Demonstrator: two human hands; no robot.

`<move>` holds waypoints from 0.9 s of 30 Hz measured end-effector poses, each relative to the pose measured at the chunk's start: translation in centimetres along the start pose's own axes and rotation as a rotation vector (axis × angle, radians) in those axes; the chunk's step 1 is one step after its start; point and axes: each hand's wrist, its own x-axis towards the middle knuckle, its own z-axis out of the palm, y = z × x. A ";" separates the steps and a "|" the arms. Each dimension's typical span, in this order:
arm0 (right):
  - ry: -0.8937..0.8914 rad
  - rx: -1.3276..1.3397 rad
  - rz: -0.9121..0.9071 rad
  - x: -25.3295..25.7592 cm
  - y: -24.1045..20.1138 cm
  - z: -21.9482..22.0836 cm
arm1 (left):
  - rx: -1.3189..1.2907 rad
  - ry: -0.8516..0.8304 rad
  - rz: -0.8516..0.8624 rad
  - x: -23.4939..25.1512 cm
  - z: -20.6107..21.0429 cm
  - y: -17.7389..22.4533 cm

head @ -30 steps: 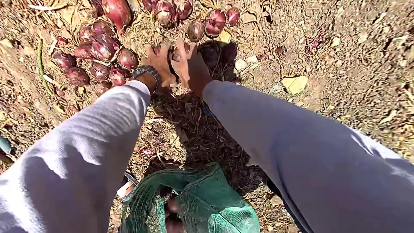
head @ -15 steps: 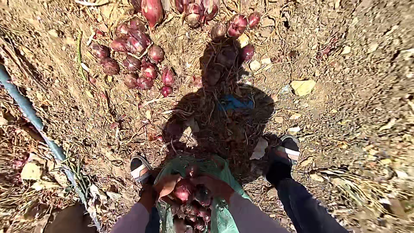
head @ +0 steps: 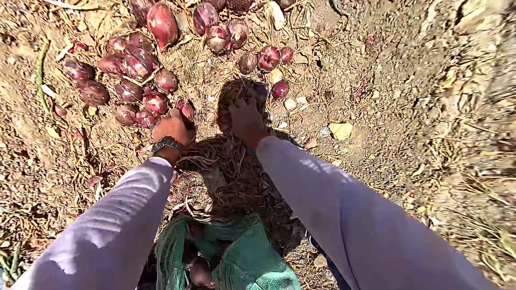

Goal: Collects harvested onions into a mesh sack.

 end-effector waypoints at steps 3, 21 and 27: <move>0.044 0.069 0.059 -1.6 1.6 -0.2 | -0.104 -0.045 0.075 -1.1 0.2 -2.3; 0.180 0.295 0.230 0.3 11.2 -4.8 | 0.100 -0.023 0.194 -0.5 -4.5 -0.8; 0.221 0.478 0.242 1.3 11.5 -2.0 | 0.116 -0.146 0.025 -6.6 1.4 -7.6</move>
